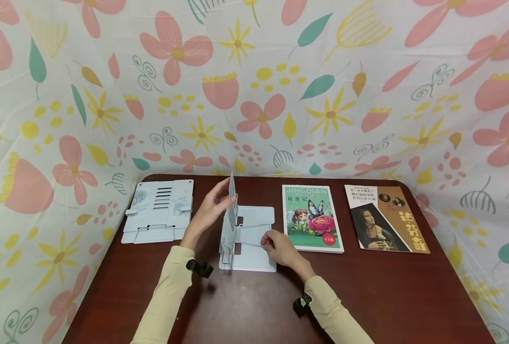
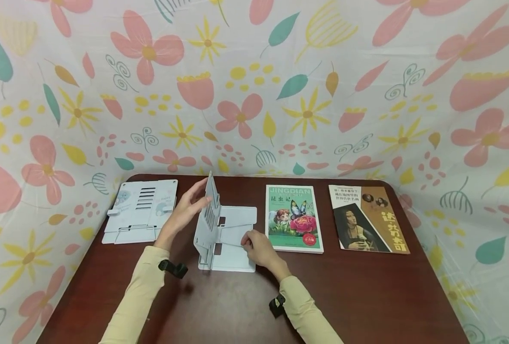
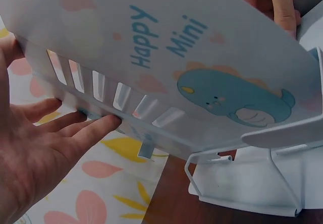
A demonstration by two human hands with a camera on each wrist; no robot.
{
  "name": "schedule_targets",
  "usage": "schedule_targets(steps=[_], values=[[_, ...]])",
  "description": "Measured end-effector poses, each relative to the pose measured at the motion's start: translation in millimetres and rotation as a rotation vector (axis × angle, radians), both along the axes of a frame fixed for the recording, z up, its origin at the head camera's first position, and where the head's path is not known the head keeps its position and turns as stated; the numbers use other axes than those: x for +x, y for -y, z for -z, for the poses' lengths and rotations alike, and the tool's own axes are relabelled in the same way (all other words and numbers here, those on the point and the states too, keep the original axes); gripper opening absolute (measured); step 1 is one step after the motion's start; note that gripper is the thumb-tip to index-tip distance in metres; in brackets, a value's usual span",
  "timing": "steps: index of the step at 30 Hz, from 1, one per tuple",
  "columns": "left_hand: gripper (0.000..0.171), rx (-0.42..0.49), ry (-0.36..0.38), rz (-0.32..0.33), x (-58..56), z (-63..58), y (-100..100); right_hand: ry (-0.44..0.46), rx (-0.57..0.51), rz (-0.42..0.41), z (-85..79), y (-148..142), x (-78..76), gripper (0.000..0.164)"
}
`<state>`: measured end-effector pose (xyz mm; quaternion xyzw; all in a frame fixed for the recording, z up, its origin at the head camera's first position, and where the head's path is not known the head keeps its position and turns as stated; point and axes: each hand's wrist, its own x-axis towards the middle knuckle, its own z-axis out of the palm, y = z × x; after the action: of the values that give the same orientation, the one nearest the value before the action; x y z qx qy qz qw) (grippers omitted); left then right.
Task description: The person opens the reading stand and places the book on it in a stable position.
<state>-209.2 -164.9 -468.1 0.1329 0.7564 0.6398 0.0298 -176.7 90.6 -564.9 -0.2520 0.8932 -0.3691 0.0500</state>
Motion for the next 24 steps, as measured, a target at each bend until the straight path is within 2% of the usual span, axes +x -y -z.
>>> schedule_targets(steps=[5, 12, 19, 24], values=[[0.065, -0.03, 0.017, 0.003, 0.6, -4.2, -10.4, 0.04, -0.065, -0.011, 0.9, -5.4, -2.6, 0.01], [0.069, -0.165, 0.034, 0.007, 2.6, -6.3, -34.0, 0.058, -0.091, -0.016, 3.7, -8.2, -1.3, 0.008], [0.074, -0.263, -0.001, 0.028, 1.0, -8.2, -55.8, 0.085, -0.099, -0.008, 4.7, -9.3, -1.4, 0.009], [0.074, -0.331, -0.015, 0.006, 0.5, -9.5, -63.8, 0.074, -0.101, -0.01, 4.5, -10.4, -1.0, 0.01]])
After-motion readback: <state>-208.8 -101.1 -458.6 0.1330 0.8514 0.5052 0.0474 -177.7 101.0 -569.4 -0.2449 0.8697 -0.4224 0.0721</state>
